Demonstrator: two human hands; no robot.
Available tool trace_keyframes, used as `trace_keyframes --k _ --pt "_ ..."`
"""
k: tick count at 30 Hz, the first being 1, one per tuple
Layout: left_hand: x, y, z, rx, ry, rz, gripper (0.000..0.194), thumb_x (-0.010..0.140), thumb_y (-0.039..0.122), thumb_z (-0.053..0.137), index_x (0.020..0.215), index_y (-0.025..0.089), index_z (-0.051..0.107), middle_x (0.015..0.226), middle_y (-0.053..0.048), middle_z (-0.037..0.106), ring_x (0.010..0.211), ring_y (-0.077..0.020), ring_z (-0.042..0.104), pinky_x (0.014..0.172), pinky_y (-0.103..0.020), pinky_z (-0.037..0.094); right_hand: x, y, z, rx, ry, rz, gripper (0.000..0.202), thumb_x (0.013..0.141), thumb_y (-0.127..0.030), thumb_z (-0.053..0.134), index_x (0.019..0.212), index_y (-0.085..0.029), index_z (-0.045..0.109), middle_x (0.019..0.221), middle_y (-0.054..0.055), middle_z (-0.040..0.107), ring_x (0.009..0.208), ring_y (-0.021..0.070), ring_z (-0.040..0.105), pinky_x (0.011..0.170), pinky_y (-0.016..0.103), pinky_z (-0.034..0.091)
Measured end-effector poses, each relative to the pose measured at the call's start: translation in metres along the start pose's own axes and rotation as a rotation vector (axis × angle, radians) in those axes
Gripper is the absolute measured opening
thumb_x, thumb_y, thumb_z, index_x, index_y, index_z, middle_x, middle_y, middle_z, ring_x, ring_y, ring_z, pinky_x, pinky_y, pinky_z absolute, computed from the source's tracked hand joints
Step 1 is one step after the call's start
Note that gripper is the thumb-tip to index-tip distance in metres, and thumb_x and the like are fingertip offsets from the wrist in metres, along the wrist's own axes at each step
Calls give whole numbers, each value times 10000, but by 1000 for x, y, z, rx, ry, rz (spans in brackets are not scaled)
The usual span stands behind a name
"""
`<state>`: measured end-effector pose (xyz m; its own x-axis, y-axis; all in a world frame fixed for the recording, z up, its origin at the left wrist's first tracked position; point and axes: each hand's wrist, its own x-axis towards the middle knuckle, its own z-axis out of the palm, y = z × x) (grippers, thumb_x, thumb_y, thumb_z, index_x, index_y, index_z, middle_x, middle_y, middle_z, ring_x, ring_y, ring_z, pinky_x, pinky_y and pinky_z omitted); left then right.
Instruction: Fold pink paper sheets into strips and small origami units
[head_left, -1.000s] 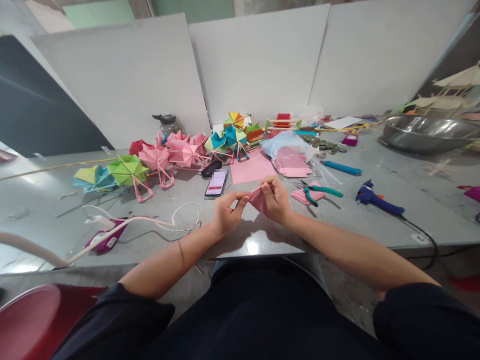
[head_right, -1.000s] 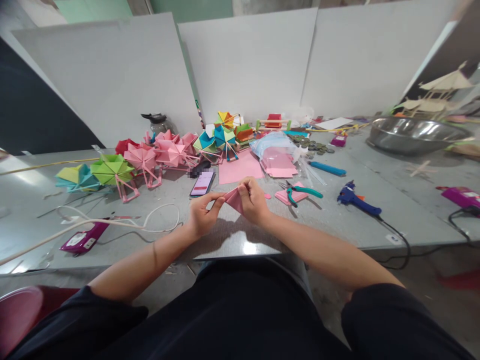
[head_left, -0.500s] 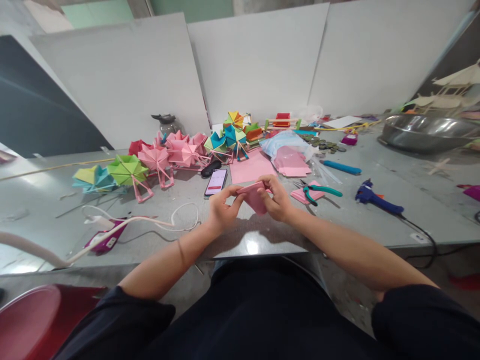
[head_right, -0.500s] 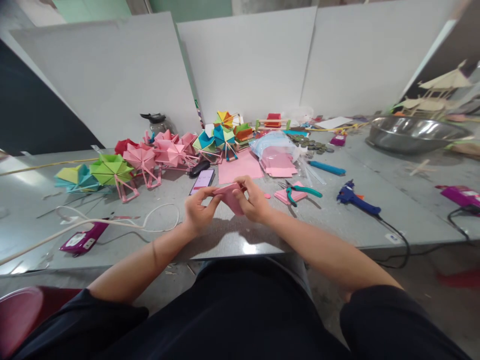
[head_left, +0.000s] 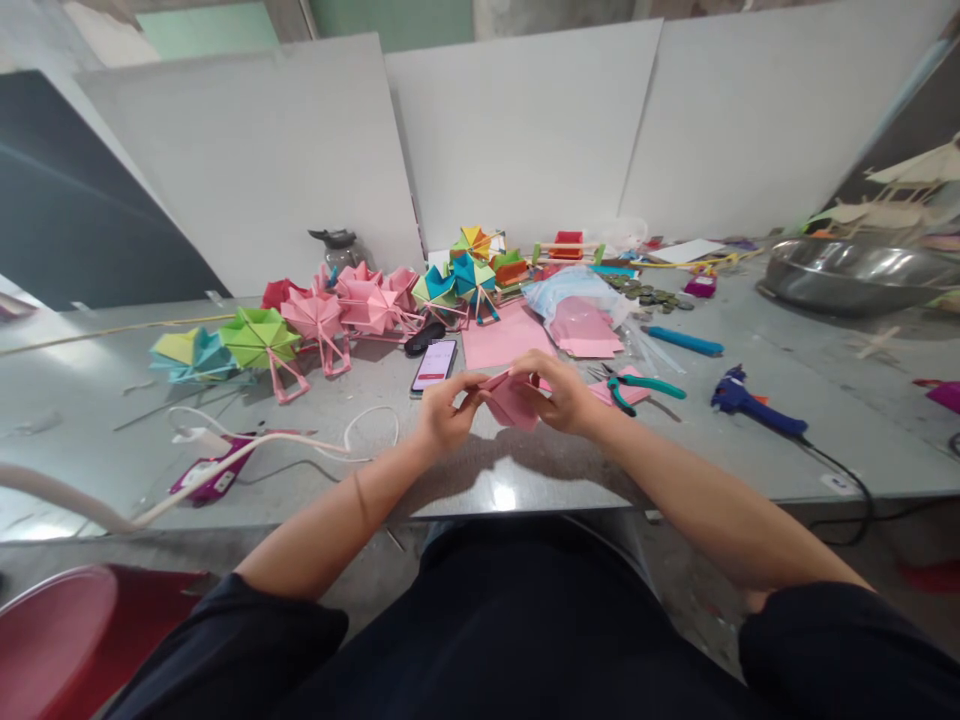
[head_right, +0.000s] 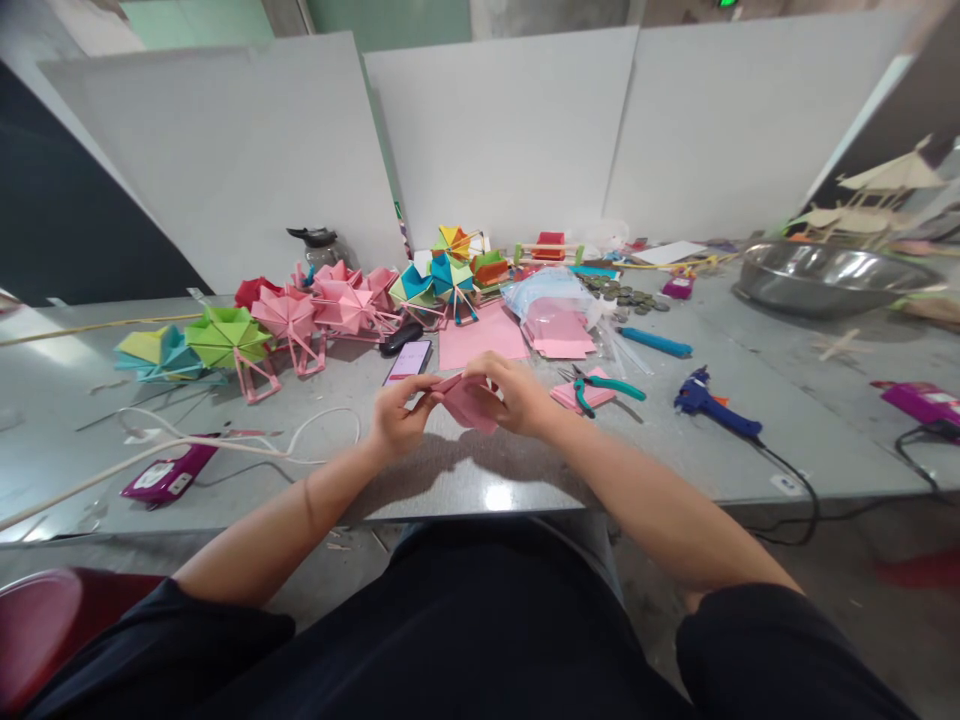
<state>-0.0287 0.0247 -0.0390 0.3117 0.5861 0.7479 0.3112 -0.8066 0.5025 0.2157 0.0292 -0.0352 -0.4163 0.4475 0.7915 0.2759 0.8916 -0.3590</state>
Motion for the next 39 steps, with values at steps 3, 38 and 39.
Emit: trace_keyframes --k 3,38,39 --pt "2 -1 -1 -5 -19 -55 233 1062 396 651 1067 203 782 952 -75 840 845 -210 785 802 -339 630 0 1 -3 82 -70 86 253 960 -154 628 1188 -261 652 1027 54 731 820 201 674 750 353 571" --pt "0 8 5 -39 -78 -219 424 1095 507 548 998 207 831 919 -88 843 834 -233 780 771 -359 611 2 -9 18 148 42 100 117 988 -165 660 898 -238 644 884 35 703 759 179 630 673 320 541" --pt "0 8 5 -34 -54 -213 390 1084 490 579 983 205 825 917 -87 843 834 -232 780 780 -361 616 2 -10 18 142 47 90 120 986 -160 662 897 -239 642 885 34 703 761 179 631 673 320 541"
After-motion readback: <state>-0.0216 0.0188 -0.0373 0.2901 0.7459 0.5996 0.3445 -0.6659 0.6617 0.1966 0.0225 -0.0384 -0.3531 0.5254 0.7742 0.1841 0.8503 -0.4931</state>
